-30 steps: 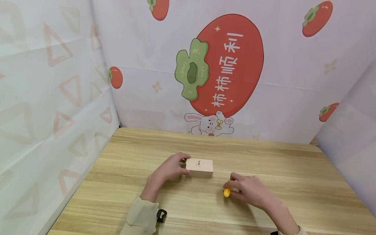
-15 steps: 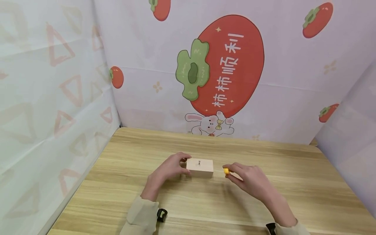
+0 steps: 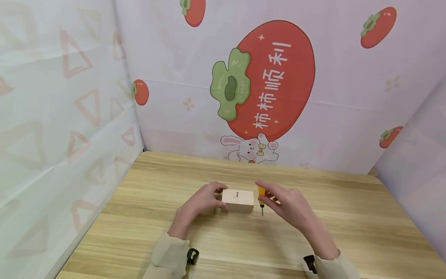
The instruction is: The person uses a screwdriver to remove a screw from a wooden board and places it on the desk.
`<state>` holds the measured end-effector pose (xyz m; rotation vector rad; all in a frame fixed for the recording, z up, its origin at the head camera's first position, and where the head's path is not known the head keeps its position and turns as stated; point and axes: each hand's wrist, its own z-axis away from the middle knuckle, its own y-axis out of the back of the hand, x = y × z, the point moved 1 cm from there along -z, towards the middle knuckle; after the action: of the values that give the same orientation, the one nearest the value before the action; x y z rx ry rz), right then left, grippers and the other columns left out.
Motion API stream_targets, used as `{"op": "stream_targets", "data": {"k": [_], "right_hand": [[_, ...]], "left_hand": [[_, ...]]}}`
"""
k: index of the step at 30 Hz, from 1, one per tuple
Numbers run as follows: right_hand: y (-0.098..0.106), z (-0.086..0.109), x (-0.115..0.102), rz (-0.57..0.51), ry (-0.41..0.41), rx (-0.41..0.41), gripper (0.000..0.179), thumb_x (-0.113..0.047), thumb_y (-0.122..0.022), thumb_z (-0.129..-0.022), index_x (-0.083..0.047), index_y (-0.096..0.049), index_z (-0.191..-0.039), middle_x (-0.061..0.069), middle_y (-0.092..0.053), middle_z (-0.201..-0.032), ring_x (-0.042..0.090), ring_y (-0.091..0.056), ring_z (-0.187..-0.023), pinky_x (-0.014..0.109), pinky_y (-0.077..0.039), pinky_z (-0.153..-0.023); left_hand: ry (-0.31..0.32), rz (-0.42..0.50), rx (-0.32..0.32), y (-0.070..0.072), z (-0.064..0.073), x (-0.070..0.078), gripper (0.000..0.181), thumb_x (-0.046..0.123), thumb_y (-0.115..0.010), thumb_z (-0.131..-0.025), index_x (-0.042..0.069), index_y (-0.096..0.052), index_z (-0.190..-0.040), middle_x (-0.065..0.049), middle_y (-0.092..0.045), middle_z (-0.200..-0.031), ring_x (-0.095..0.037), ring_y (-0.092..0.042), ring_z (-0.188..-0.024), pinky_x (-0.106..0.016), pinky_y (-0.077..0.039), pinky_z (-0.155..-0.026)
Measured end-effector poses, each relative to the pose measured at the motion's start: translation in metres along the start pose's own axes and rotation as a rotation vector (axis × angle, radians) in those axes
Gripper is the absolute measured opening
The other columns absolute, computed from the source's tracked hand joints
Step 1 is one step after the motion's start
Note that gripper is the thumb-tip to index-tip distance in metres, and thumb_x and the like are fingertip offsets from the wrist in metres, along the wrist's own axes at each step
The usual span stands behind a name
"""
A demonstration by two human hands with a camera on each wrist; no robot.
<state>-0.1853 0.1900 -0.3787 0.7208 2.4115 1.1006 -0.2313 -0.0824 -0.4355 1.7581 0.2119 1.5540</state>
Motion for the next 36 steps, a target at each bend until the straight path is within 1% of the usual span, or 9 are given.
{"op": "stream_targets", "data": {"k": [3,6,10,14,20,23,29,33,36], "right_hand": [[-0.002,-0.01,-0.001,-0.011,0.015,0.038,0.061,-0.01,-0.087,-0.072,-0.013,-0.065,-0.128,-0.008,-0.072,-0.086,0.003,-0.069,-0.072,0.018,-0.055,-0.059],[-0.004,-0.019,-0.002,-0.024,0.026,0.071,0.062,-0.007,-0.087,-0.071,-0.011,-0.065,-0.128,-0.007,-0.072,-0.085,0.004,-0.069,-0.072,0.023,-0.058,-0.061],[-0.006,-0.029,-0.004,-0.011,0.027,0.093,0.06,-0.009,-0.087,-0.072,-0.011,-0.065,-0.128,-0.006,-0.072,-0.084,0.005,-0.069,-0.072,0.025,-0.059,-0.061],[-0.009,-0.036,-0.006,-0.013,0.02,0.103,0.06,-0.011,-0.087,-0.073,-0.011,-0.064,-0.129,-0.003,-0.072,-0.085,0.008,-0.07,-0.073,0.024,-0.059,-0.062],[-0.015,-0.046,-0.009,-0.056,-0.002,0.131,0.061,-0.008,-0.086,-0.074,-0.009,-0.062,-0.131,0.001,-0.072,-0.088,0.011,-0.072,-0.073,0.026,-0.059,-0.062],[-0.018,-0.049,-0.009,-0.076,-0.015,0.149,0.06,-0.006,-0.085,-0.075,-0.008,-0.062,-0.131,0.003,-0.072,-0.089,0.012,-0.072,-0.073,0.026,-0.06,-0.061],[-0.024,-0.057,-0.012,-0.102,-0.05,0.191,0.058,-0.007,-0.084,-0.076,-0.01,-0.063,-0.13,0.003,-0.072,-0.087,0.013,-0.071,-0.072,0.025,-0.06,-0.061],[-0.029,-0.062,-0.014,-0.11,-0.063,0.193,0.058,-0.006,-0.083,-0.077,-0.01,-0.063,-0.131,0.003,-0.072,-0.087,0.013,-0.071,-0.073,0.026,-0.06,-0.061],[-0.03,-0.063,-0.016,-0.116,-0.073,0.19,0.056,-0.006,-0.083,-0.078,-0.011,-0.064,-0.131,0.003,-0.072,-0.086,0.013,-0.071,-0.073,0.028,-0.06,-0.061]], "left_hand": [[0.0,0.013,-0.006,0.0,-0.001,-0.001,0.065,0.02,-0.087,-0.075,0.005,-0.06,-0.133,-0.013,-0.062,-0.132,-0.032,-0.059,-0.123,-0.046,-0.047,-0.108],[-0.005,0.039,-0.014,-0.001,-0.001,-0.002,0.064,0.016,-0.087,-0.076,0.003,-0.06,-0.133,-0.014,-0.062,-0.132,-0.032,-0.061,-0.122,-0.045,-0.049,-0.106],[-0.01,0.067,-0.02,-0.001,-0.002,-0.002,0.063,0.015,-0.086,-0.076,0.002,-0.06,-0.132,-0.015,-0.061,-0.132,-0.032,-0.061,-0.121,-0.044,-0.049,-0.104],[-0.008,0.062,-0.021,-0.001,-0.002,-0.002,0.062,0.017,-0.086,-0.077,0.003,-0.06,-0.132,-0.013,-0.061,-0.132,-0.03,-0.062,-0.12,-0.044,-0.049,-0.105],[-0.007,0.062,-0.02,0.0,-0.002,-0.002,0.061,0.019,-0.086,-0.077,0.005,-0.062,-0.131,-0.011,-0.062,-0.13,-0.028,-0.063,-0.117,-0.042,-0.05,-0.104],[-0.01,0.068,-0.022,0.0,-0.002,-0.003,0.061,0.018,-0.087,-0.076,0.005,-0.062,-0.13,-0.012,-0.063,-0.13,-0.029,-0.064,-0.117,-0.043,-0.051,-0.103],[0.013,0.062,-0.023,-0.001,-0.003,-0.005,0.061,0.02,-0.086,-0.077,0.006,-0.061,-0.131,-0.01,-0.062,-0.132,-0.028,-0.063,-0.118,-0.042,-0.051,-0.103],[0.029,0.061,-0.022,-0.001,-0.003,-0.006,0.061,0.022,-0.085,-0.079,0.009,-0.06,-0.133,-0.008,-0.06,-0.135,-0.026,-0.062,-0.12,-0.042,-0.05,-0.104],[0.021,0.071,-0.025,-0.001,-0.003,-0.006,0.061,0.022,-0.085,-0.079,0.008,-0.061,-0.133,-0.009,-0.06,-0.135,-0.027,-0.062,-0.12,-0.043,-0.05,-0.105]]}}
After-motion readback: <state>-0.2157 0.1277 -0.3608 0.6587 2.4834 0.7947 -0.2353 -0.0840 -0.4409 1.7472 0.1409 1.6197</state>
